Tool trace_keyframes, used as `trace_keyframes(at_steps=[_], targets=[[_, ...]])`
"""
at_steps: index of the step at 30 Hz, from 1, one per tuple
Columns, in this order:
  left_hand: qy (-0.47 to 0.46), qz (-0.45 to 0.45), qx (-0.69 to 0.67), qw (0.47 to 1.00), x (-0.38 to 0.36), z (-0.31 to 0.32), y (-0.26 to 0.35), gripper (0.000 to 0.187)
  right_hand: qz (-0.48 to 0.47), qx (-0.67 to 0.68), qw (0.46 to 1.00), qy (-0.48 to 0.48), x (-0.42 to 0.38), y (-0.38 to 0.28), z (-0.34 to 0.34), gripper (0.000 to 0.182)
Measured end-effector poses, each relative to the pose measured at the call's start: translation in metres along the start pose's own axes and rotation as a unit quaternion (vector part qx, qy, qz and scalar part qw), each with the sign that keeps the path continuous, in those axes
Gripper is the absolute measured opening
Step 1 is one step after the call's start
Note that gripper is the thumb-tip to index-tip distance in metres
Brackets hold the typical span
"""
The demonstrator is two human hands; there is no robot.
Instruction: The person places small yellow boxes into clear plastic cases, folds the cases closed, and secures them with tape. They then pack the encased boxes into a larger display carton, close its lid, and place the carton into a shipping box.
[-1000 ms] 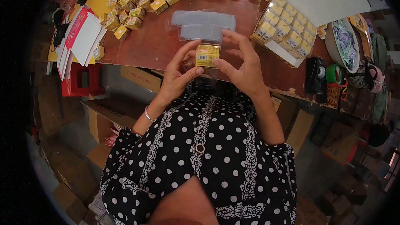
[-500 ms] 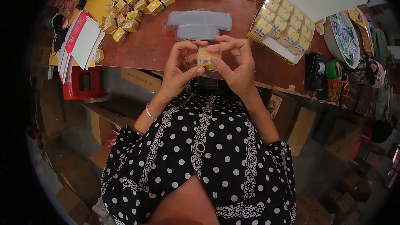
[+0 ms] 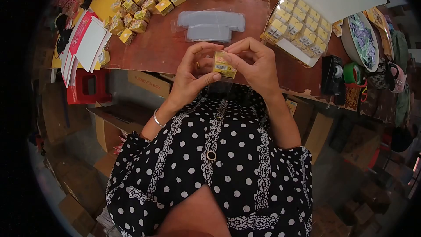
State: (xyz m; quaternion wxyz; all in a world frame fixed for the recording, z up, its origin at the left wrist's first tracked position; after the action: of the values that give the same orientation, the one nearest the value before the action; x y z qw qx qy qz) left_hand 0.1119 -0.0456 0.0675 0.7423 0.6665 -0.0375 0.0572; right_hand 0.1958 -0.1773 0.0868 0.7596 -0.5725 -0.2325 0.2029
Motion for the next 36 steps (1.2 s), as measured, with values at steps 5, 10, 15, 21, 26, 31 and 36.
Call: trace_keyframes(at_steps=[5, 10, 15, 21, 26, 31, 36], targets=[[-0.017, -0.041, -0.035, 0.998, -0.005, 0.002, -0.007, 0.052, 0.004, -0.01, 1.0, -0.022, 0.0, 0.003, 0.002, 0.007], [-0.002, -0.002, -0.051, 0.999, -0.003, 0.0, -0.008, 0.039, -0.047, -0.077, 0.996, -0.024, -0.004, 0.006, -0.001, 0.006], [-0.017, -0.009, -0.082, 0.996, -0.001, 0.005, -0.012, 0.035, -0.166, -0.197, 0.966, -0.026, -0.018, -0.011, 0.002, 0.014], [0.013, -0.042, -0.065, 0.997, 0.008, -0.006, -0.019, 0.025, -0.108, -0.114, 0.949, 0.273, -0.061, -0.026, -0.108, 0.021], [0.04, -0.07, -0.101, 0.992, 0.013, -0.007, -0.036, 0.032, -0.058, -0.16, 0.91, 0.377, -0.103, -0.023, -0.174, 0.026], [0.091, -0.101, -0.215, 0.967, 0.02, -0.005, -0.036, 0.052, 0.102, -0.061, 0.992, 0.035, -0.066, 0.02, -0.043, 0.071], [-0.047, -0.075, -0.063, 0.994, 0.008, -0.015, -0.028, 0.086, 0.056, -0.051, 0.994, 0.074, -0.023, 0.021, -0.042, 0.025]])
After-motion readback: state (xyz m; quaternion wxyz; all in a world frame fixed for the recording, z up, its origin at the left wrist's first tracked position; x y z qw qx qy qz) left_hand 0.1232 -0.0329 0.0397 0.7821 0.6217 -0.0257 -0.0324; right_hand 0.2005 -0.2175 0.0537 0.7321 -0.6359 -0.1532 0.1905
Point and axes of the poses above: each hand's wrist, its own x-axis towards the middle knuckle, its own z-axis out of the palm, y = z × x, the point moved 9 cm from there along x, towards the middle knuckle, and after that the axes turned 8 degrees about x, right-handed, at the moved point
